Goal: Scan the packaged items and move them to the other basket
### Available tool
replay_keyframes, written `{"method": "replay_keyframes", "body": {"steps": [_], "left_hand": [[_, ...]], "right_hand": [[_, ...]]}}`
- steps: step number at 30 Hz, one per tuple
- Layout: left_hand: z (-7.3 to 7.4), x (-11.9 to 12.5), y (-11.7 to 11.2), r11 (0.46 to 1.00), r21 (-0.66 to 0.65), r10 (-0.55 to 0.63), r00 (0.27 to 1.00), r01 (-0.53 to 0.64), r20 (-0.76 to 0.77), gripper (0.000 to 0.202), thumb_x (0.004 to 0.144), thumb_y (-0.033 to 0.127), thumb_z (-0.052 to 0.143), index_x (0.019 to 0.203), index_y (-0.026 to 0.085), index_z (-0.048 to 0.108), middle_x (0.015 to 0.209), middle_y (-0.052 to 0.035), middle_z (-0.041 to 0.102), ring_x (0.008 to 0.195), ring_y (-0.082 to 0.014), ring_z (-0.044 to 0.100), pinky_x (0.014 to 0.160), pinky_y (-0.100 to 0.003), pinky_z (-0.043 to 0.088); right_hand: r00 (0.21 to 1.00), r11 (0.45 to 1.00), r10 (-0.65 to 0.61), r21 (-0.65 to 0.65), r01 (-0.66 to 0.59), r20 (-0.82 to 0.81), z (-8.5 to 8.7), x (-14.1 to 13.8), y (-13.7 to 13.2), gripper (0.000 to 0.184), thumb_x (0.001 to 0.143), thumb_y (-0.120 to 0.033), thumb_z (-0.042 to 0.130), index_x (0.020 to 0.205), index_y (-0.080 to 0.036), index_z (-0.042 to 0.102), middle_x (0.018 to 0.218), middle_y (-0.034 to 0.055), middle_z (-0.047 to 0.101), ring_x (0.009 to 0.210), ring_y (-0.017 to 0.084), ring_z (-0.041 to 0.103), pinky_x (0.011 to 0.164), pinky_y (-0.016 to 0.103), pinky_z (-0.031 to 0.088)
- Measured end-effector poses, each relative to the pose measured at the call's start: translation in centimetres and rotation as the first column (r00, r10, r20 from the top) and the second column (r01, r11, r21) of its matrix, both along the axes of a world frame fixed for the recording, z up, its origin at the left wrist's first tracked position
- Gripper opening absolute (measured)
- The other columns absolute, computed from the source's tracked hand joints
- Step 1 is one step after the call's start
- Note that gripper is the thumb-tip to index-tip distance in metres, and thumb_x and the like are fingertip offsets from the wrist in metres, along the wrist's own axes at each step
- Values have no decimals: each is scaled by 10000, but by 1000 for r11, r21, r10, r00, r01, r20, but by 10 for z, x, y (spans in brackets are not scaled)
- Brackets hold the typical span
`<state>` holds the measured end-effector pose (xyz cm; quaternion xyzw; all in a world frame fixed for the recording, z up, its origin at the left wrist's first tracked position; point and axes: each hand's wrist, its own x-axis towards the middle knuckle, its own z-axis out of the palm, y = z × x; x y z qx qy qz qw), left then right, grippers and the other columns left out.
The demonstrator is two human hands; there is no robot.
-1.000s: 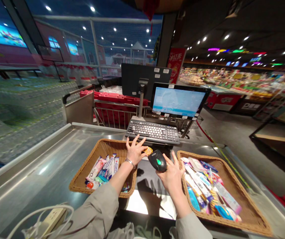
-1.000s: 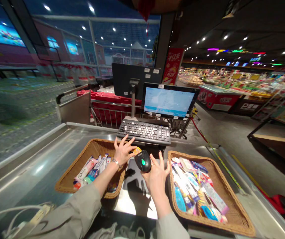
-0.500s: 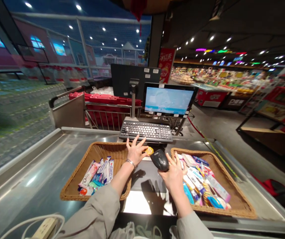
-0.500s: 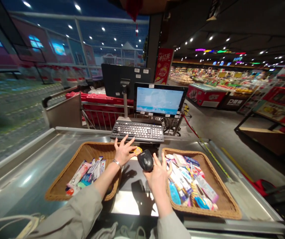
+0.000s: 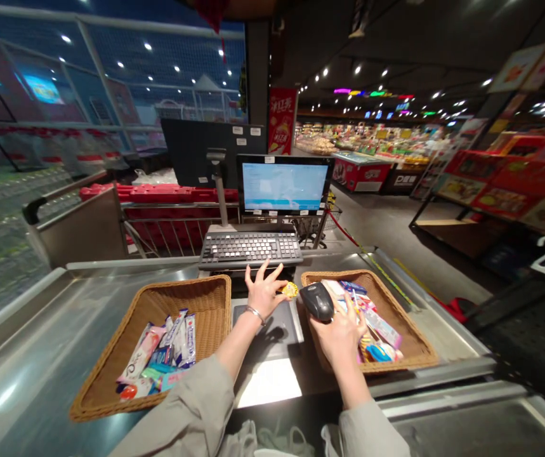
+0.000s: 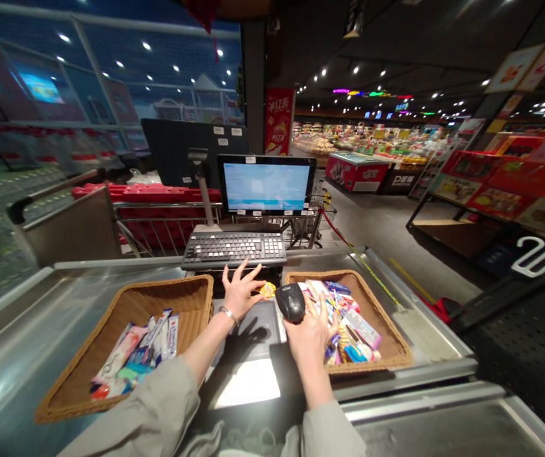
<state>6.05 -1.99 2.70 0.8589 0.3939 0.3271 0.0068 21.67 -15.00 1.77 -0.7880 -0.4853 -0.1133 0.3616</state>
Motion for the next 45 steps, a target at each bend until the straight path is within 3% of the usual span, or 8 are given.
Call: {"method": "replay_keyframes", "body": {"steps": [7,11,23,28,34,45], "left_hand": [[-6,32,-14,996,-49,-77,997,78,6,239,747,434,787,974,369,748,1381,11,604,1429,-356,353,1133,-747,53],[-15,49,-21,990,-80,-114,993,114,-7,267,745,431,787,1000,370,743,1384,4,603,1439,-354,333,1136,-745,48],[-40,107,-41,962,-128,-247,968,239,-50,254,794,459,733,1021,347,730,1367,-10,621,1423,-349,357,1140,-746,49],[-50,130,-46,943,-152,-310,947,297,-77,213,830,409,697,1030,340,722,1374,-6,617,1431,-344,345,1137,-746,60],[-64,150,-51,921,-168,-372,921,352,-113,285,780,470,743,1023,322,726,1412,-19,584,1428,-359,343,1146,-736,29],[-71,181,-46,895,-187,-436,885,406,-165,299,784,472,737,1034,307,729,1383,-34,608,1420,-380,346,1150,-734,36]], "right_hand": [[984,986,-164,-44,161,-73,-11,32,-15,490,747,-525,603,1113,-214,703,1206,118,679,1338,300,399,1096,502,159],[975,978,-205,-64,200,-87,-15,47,-24,444,751,-543,579,1021,-223,727,1198,117,687,1357,302,385,1106,516,116],[919,930,-363,-6,367,-153,-27,93,-53,536,734,-649,487,955,-219,720,1156,113,702,1302,286,431,1096,507,163],[918,929,-365,5,371,-157,-31,105,-61,525,730,-645,516,923,-205,729,1100,111,713,1279,301,436,1099,502,166],[905,912,-406,1,410,-126,-26,114,-67,565,751,-659,477,967,-202,729,1124,129,706,1267,292,449,1081,482,217],[898,904,-421,17,426,-128,-36,130,-69,542,746,-618,516,984,-175,720,1105,130,720,1283,300,469,1089,481,218]]}}
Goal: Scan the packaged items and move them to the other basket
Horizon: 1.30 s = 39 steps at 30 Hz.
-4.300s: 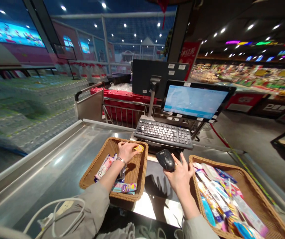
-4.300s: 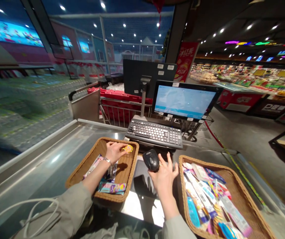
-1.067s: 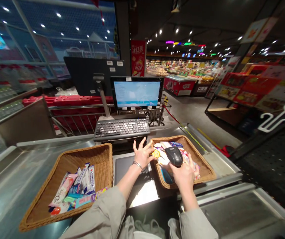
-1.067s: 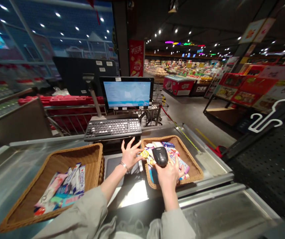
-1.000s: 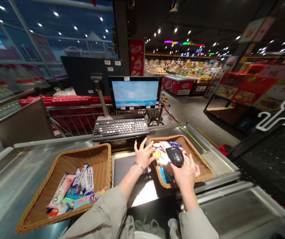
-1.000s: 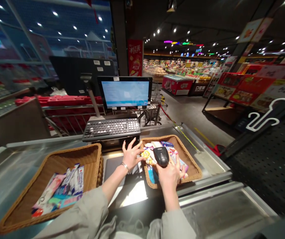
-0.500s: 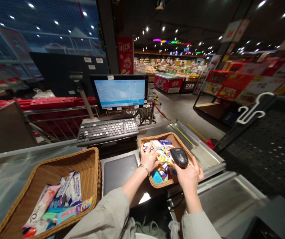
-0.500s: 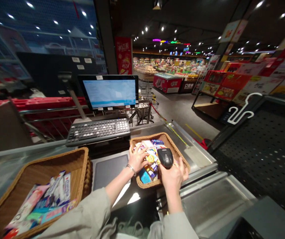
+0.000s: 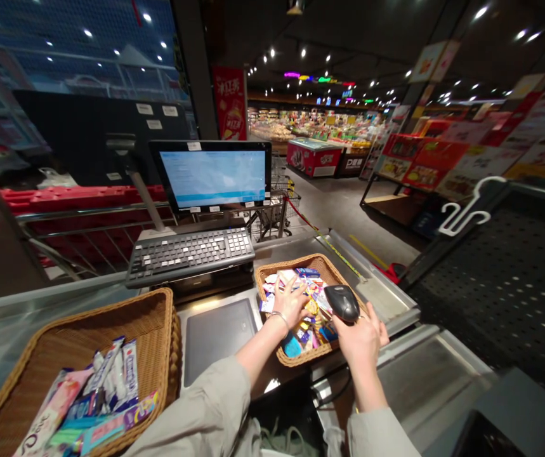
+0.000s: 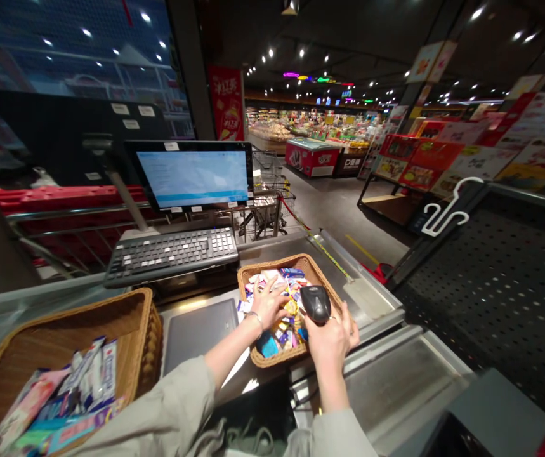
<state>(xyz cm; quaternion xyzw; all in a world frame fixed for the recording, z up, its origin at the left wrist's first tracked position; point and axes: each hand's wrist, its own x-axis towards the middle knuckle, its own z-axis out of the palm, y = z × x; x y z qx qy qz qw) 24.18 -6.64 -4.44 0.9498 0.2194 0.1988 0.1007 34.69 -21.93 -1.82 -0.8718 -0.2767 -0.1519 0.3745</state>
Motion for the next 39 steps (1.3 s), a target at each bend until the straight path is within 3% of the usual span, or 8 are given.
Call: {"method": "replay_keyframes", "body": {"steps": [8,14,19,27,34,39], "left_hand": [[-4,15,10,997,26,72,997,-72,5,250,889,386,631,1128,325,675,1389,-26,602,1414,-354,364,1135,-746,70],[-4,7,21,999,33,6,1000,-7,27,463,869,444,648,1306,305,587,1412,-82,578,1435,-335,341,1159,-704,119],[2,-9,24,999,26,32,998,-34,58,465,873,469,638,1312,326,578,1411,-64,584,1442,-319,339,1154,-709,118],[23,-40,22,991,-17,131,983,-129,126,412,878,496,624,1253,326,635,1392,-56,599,1434,-335,352,1164,-705,106],[36,-75,22,978,-1,208,965,-211,161,454,865,532,627,1279,348,606,1412,-35,583,1437,-315,346,1168,-693,86],[45,-105,25,961,1,271,943,-277,195,439,869,531,626,1271,355,613,1403,-42,591,1428,-312,358,1171,-674,81]], "right_hand": [[1000,1000,-13,-6,13,-18,1,5,2,518,749,-613,514,957,-190,728,1085,119,727,1286,301,466,1086,481,202],[1000,1000,-9,-5,9,-13,4,2,7,522,749,-608,508,964,-186,728,1109,129,715,1282,301,457,1083,477,215],[1000,1000,6,-14,-7,-20,6,-3,15,477,741,-581,527,955,-201,720,1109,125,710,1284,304,452,1083,497,214],[998,999,52,4,-52,-21,15,-18,32,508,731,-622,503,902,-195,720,1154,145,695,1276,297,456,1080,491,218],[986,985,168,-27,-168,4,19,-37,53,516,759,-630,468,913,-204,716,1089,116,715,1279,299,451,1080,499,203],[973,974,225,-54,-222,51,20,-58,69,557,770,-620,471,948,-156,722,1130,176,693,1303,313,431,1088,489,210]]}}
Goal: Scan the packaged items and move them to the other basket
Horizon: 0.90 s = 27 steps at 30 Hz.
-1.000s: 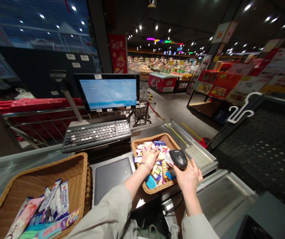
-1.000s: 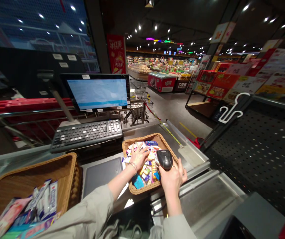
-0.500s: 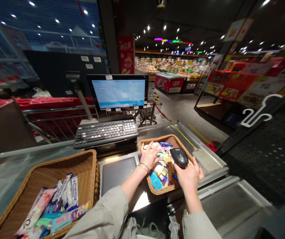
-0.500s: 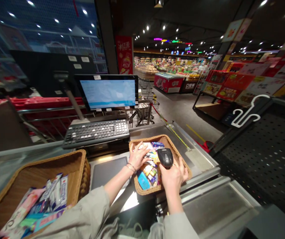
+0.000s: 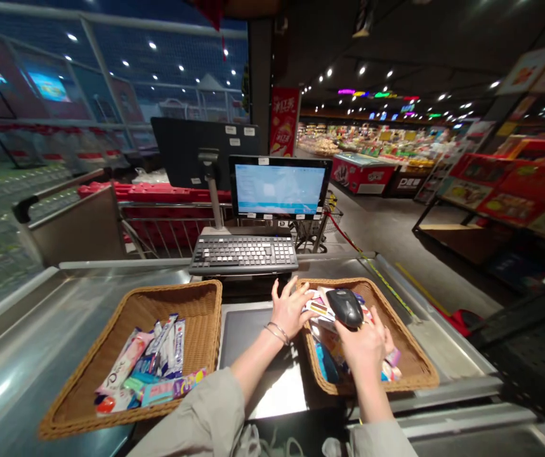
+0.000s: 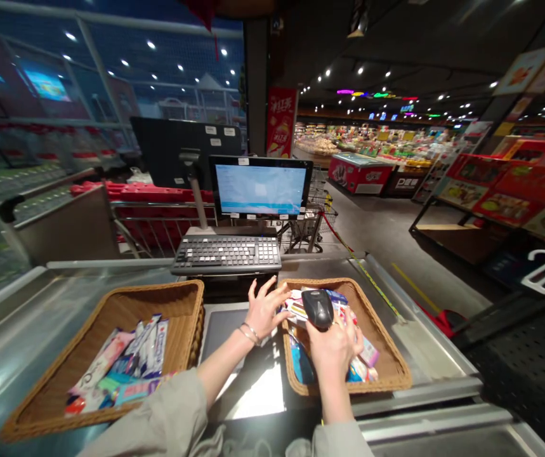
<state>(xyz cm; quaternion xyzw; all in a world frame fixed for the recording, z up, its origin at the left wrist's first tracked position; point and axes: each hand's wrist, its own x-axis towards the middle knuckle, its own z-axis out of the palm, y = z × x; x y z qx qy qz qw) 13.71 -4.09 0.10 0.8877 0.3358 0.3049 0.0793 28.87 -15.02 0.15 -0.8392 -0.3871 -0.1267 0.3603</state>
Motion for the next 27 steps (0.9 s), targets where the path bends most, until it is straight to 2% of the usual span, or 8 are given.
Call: {"method": "replay_keyframes", "body": {"steps": [5,11,17,22,27], "left_hand": [[7,-33,3,996,26,89,995,-90,41,446,842,550,652,1240,350,632,1379,-38,612,1409,-307,389,1166,-673,96],[12,-78,8,972,92,212,976,-216,49,440,832,528,676,1229,340,645,1355,-41,631,1388,-293,425,1169,-650,137],[16,-125,13,940,92,326,945,-328,34,401,853,484,671,1222,327,653,1346,-52,635,1378,-301,440,1158,-653,164],[12,-163,14,906,36,420,907,-421,23,373,871,473,655,1213,327,655,1353,-50,629,1378,-304,441,1154,-656,155],[1,-198,15,866,-8,500,866,-500,-28,328,891,436,637,1202,336,662,1360,-32,623,1373,-296,448,1162,-654,140]], "right_hand": [[996,995,93,27,-93,-10,6,-24,16,461,756,-585,495,816,-189,721,1058,153,713,1295,323,441,1087,500,209],[977,976,209,62,-207,-30,15,-53,34,531,716,-590,500,985,-188,719,1144,132,698,1294,309,452,1104,497,208],[965,968,249,65,-244,-87,19,-87,45,505,676,-523,528,989,-179,725,1179,154,684,1291,313,467,1102,503,230],[947,950,313,30,-311,-74,14,-107,50,434,699,-488,515,971,-226,728,1157,121,701,1311,298,455,1109,504,230],[924,925,378,-11,-379,-55,11,-119,52,450,739,-476,518,1028,-202,726,1172,125,695,1322,306,439,1116,503,214]]}}
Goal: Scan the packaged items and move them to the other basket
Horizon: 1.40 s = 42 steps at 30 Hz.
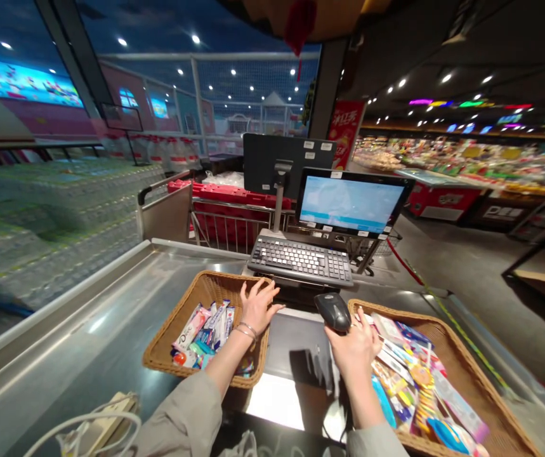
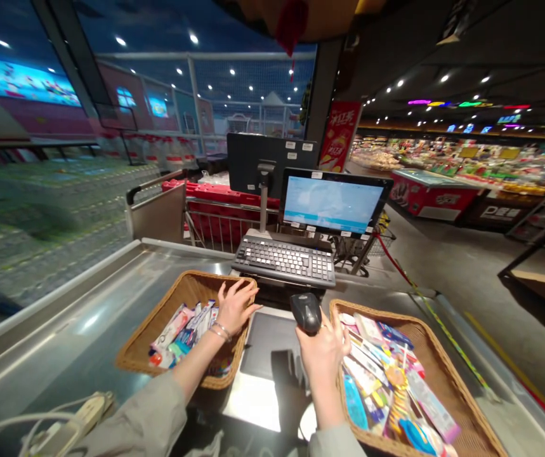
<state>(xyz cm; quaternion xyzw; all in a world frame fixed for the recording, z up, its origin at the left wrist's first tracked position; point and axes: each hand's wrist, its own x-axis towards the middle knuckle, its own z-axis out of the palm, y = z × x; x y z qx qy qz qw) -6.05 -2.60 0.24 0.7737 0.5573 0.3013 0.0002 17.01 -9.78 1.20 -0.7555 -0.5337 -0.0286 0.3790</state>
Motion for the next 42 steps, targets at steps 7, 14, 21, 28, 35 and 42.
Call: {"method": "replay_keyframes", "body": {"steps": [7,14,21,28,35,42], "left_hand": [[-15,-38,-1,991,-89,99,995,-102,-33,328,882,434,647,1198,350,663,1361,-14,622,1367,-290,455,1166,-652,138],[-26,-87,4,961,-187,190,978,-204,-88,302,911,393,589,1200,357,665,1369,-13,617,1362,-299,452,1155,-671,124],[-44,-139,12,917,-264,258,950,-298,-178,307,909,394,562,1199,391,662,1384,12,608,1366,-300,442,1150,-677,99],[-50,-175,12,872,-328,268,915,-364,-303,328,890,366,573,1206,387,658,1416,18,580,1385,-294,413,1153,-615,156],[-42,-185,9,866,-360,206,903,-347,-377,328,879,328,565,1187,356,674,1418,6,580,1381,-284,400,1161,-533,166],[-46,-163,1,804,-493,37,856,-332,-515,317,801,495,676,933,218,754,1096,-143,725,1182,-308,548,1048,-447,338]], "right_hand": [[1000,1000,27,14,-27,6,0,-18,2,421,748,-449,564,1038,-183,713,1234,158,654,1325,328,428,1098,513,243],[996,996,92,-18,-92,3,-11,-33,12,440,723,-489,529,993,-196,716,1169,131,692,1327,285,430,1097,501,224],[988,987,156,-24,-156,-7,-15,-54,20,496,703,-546,498,989,-202,711,1155,117,704,1317,284,446,1089,493,219],[982,982,187,-39,-187,0,-16,-68,23,524,717,-551,490,1016,-184,714,1168,136,688,1308,282,451,1074,472,230],[974,970,223,-85,-227,-50,-15,-74,26,461,681,-529,517,945,-212,722,1146,107,704,1316,291,435,1088,488,205],[971,967,235,-95,-238,-41,-13,-75,27,442,690,-513,520,939,-206,716,1123,105,703,1304,299,422,1068,492,225]]}}
